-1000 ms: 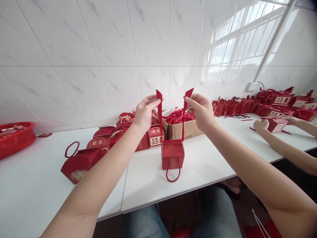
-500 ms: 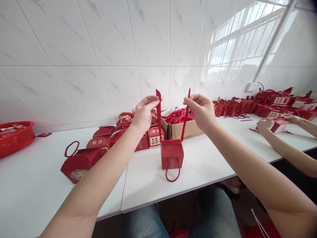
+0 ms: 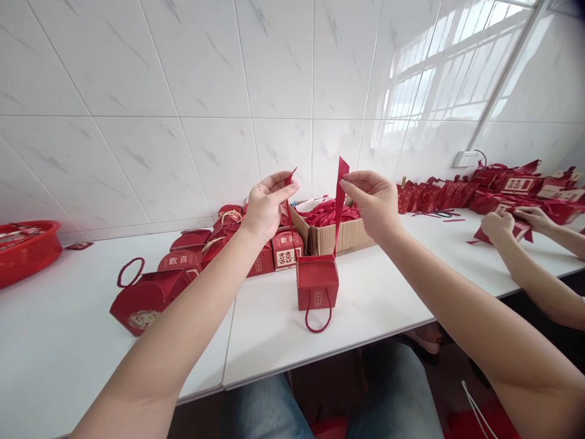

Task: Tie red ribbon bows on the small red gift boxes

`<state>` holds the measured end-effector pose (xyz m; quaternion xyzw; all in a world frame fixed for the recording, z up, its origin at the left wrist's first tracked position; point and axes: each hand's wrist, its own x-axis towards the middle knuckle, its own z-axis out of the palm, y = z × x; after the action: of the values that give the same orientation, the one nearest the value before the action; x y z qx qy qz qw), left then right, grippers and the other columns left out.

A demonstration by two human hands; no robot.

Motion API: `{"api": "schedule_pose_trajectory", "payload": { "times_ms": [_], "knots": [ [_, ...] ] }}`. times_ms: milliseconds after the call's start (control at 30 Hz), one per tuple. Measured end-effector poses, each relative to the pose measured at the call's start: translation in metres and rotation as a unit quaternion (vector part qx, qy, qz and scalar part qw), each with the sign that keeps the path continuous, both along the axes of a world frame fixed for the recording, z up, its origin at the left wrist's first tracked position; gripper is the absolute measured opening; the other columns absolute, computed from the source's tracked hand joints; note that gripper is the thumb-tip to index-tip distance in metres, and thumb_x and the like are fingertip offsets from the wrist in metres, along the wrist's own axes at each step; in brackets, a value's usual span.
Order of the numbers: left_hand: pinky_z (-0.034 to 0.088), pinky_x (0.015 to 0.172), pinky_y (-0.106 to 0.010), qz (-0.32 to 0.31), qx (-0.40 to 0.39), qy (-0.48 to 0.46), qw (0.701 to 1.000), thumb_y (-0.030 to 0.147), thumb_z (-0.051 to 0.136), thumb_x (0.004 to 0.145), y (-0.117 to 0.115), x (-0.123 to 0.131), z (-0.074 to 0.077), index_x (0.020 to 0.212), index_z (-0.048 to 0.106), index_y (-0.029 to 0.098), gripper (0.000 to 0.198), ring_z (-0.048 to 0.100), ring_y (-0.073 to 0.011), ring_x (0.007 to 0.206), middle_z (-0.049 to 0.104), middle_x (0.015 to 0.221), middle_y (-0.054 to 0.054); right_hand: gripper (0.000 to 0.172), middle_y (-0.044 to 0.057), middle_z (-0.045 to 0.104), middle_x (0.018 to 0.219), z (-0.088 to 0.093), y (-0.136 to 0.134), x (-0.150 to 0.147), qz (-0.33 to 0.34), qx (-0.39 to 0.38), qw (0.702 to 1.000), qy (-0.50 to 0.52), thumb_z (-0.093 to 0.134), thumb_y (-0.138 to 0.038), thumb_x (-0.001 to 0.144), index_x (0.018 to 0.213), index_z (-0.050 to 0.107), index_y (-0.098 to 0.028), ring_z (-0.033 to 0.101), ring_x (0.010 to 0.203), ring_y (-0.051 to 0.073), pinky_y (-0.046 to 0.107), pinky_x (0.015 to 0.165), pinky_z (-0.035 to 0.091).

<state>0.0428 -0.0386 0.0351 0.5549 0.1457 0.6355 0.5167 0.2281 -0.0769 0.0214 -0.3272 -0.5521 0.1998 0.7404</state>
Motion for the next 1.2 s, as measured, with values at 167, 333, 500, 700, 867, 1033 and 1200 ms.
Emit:
{"api": "schedule_pose_trajectory", "payload": {
  "times_ms": [167, 333, 500, 700, 867, 1033, 1200],
  "knots": [
    [0.046, 0.078, -0.026, -0.010, -0.025, -0.005, 1.000, 0.012, 0.077, 0.057, 0.000, -0.002, 0.001, 0.079, 0.071, 0.018, 0.024, 0.060, -0.0108, 0.075, 0.065, 0.075, 0.001, 0.030, 0.002, 0.070, 0.083, 0.000, 0.000, 0.002, 0.017, -0.010, 1.000, 0.007, 0.077, -0.030, 0.067, 0.092, 0.062, -0.022, 0.068, 0.076, 0.017, 0.031, 0.063, 0.058],
    [0.044, 0.062, -0.022, -0.020, -0.048, -0.016, 0.999, 0.015, 0.070, 0.067, 0.005, -0.004, 0.000, 0.081, 0.068, 0.016, 0.014, 0.059, -0.0087, 0.068, 0.064, 0.074, 0.000, 0.028, 0.005, 0.071, 0.088, 0.003, -0.004, 0.002, 0.026, -0.040, 0.999, 0.017, 0.075, -0.027, 0.067, 0.092, 0.067, -0.019, 0.068, 0.078, 0.019, 0.032, 0.061, 0.057],
    [0.046, 0.065, -0.024, -0.015, -0.079, -0.009, 0.997, 0.019, 0.069, 0.071, 0.006, -0.006, 0.005, 0.082, 0.063, 0.019, 0.012, 0.065, -0.0133, 0.079, 0.067, 0.085, -0.002, 0.013, 0.003, 0.069, 0.079, 0.008, -0.008, 0.001, 0.010, -0.060, 0.998, 0.004, 0.071, -0.028, 0.070, 0.079, 0.068, -0.020, 0.066, 0.076, 0.018, 0.028, 0.056, 0.053],
    [0.038, 0.050, -0.023, 0.028, -0.082, 0.015, 0.996, 0.022, 0.076, 0.065, 0.002, -0.006, 0.011, 0.075, 0.064, 0.021, 0.016, 0.055, -0.0109, 0.060, 0.062, 0.070, 0.001, 0.012, 0.002, 0.066, 0.077, 0.008, -0.009, 0.002, 0.014, -0.055, 0.998, -0.010, 0.071, -0.031, 0.071, 0.077, 0.067, -0.021, 0.063, 0.073, 0.015, 0.026, 0.053, 0.049],
    [0.040, 0.056, -0.023, 0.061, -0.046, 0.019, 0.997, 0.023, 0.080, 0.061, 0.001, -0.005, 0.011, 0.072, 0.067, 0.019, 0.018, 0.057, -0.0107, 0.066, 0.064, 0.074, 0.000, 0.012, 0.001, 0.066, 0.077, 0.006, -0.005, 0.004, 0.027, -0.051, 0.998, -0.005, 0.072, -0.030, 0.071, 0.077, 0.067, -0.021, 0.062, 0.070, 0.013, 0.027, 0.058, 0.050],
    [0.041, 0.058, -0.023, 0.080, -0.028, 0.031, 0.996, 0.025, 0.080, 0.063, 0.002, -0.004, 0.012, 0.070, 0.068, 0.020, 0.015, 0.058, -0.0113, 0.070, 0.065, 0.077, -0.001, 0.010, 0.002, 0.068, 0.079, 0.005, -0.004, 0.003, 0.040, -0.036, 0.998, -0.018, 0.070, -0.029, 0.073, 0.078, 0.067, -0.021, 0.064, 0.073, 0.014, 0.030, 0.064, 0.052],
    [0.041, 0.059, -0.023, 0.089, -0.011, 0.050, 0.995, 0.027, 0.080, 0.063, 0.001, -0.003, 0.012, 0.071, 0.069, 0.022, 0.015, 0.058, -0.0125, 0.075, 0.066, 0.079, 0.000, 0.010, 0.004, 0.070, 0.083, 0.007, -0.008, 0.000, 0.043, -0.037, 0.998, -0.019, 0.068, -0.028, 0.074, 0.079, 0.064, -0.020, 0.067, 0.083, 0.018, 0.032, 0.066, 0.054]
  ]
}}
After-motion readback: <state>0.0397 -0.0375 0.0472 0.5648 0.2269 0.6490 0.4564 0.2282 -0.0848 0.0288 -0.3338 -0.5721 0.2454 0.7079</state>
